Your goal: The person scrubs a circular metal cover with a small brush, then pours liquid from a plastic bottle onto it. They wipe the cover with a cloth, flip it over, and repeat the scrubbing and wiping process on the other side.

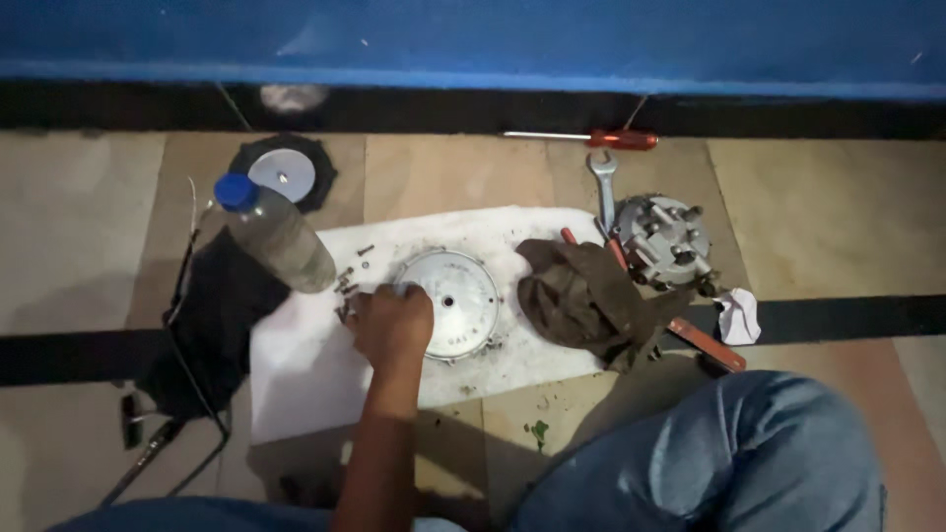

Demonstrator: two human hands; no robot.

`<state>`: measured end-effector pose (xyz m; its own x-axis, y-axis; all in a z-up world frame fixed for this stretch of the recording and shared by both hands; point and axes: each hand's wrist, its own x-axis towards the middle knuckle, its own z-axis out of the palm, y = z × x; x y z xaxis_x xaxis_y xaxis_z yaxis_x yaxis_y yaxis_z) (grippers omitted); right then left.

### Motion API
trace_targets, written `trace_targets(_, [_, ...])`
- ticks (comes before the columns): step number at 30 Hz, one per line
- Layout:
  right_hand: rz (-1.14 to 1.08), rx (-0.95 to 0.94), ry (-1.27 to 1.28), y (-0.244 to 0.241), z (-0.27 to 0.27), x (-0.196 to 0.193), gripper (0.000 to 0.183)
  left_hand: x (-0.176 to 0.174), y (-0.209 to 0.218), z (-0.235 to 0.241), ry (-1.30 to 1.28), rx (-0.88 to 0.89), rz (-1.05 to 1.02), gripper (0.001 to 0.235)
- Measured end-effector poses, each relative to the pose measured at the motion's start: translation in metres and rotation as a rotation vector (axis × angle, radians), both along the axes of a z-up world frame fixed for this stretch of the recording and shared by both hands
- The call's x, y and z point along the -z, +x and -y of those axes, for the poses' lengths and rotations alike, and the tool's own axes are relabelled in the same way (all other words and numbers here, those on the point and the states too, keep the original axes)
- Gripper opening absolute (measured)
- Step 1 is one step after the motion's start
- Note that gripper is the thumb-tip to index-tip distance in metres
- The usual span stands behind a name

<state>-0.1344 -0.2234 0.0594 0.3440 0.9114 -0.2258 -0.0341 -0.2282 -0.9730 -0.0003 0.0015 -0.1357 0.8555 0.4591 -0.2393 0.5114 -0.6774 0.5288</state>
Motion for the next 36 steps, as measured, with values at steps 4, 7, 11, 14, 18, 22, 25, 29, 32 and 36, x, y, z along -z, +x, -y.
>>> trace_targets(4, [0.01,0.139,0.064,0.012,-0.014,0.02,0.034,-0.006,0.003,-0.002,-0.068,0.051,-0.134,0.057])
trace_targets(7, [-0.04,0.474,0.109,0.026,-0.029,0.042,0.033,-0.015,0.002,0.002,-0.1,0.04,-0.137,0.059])
trace_targets(11, [-0.161,0.973,0.114,0.06,-0.036,0.07,0.029,-0.032,0.01,-0.005,-0.101,0.001,-0.136,0.057])
trace_targets(14, [-0.19,1.147,0.205,0.074,-0.022,0.086,0.025,-0.044,0.009,-0.013,-0.056,-0.094,0.178,0.052])
trace_targets(18, [-0.231,1.213,0.222,0.082,-0.012,0.089,0.023,-0.081,0.009,-0.035,-0.546,-0.254,0.377,0.044])
trace_targets(22, [-0.245,1.253,0.166,0.088,-0.014,0.081,0.024,-0.149,-0.005,-0.076,-0.087,-0.343,0.877,0.071])
trace_targets(25, [-0.147,1.221,0.169,0.089,-0.009,0.091,0.025,-0.194,-0.006,-0.109,0.158,-0.08,0.709,0.084])
trace_targets(29, [-0.098,1.165,0.223,0.101,-0.003,0.13,0.023,-0.22,0.014,-0.118,0.247,0.217,0.126,0.064])
trace_targets(32, [0.105,0.956,-0.12,0.106,0.014,0.157,0.024,-0.213,0.024,-0.109,0.163,0.112,0.242,0.06])
trace_targets(36, [0.591,0.687,-0.657,0.111,0.044,0.174,0.042,-0.201,0.033,-0.103,0.373,0.234,0.381,0.05])
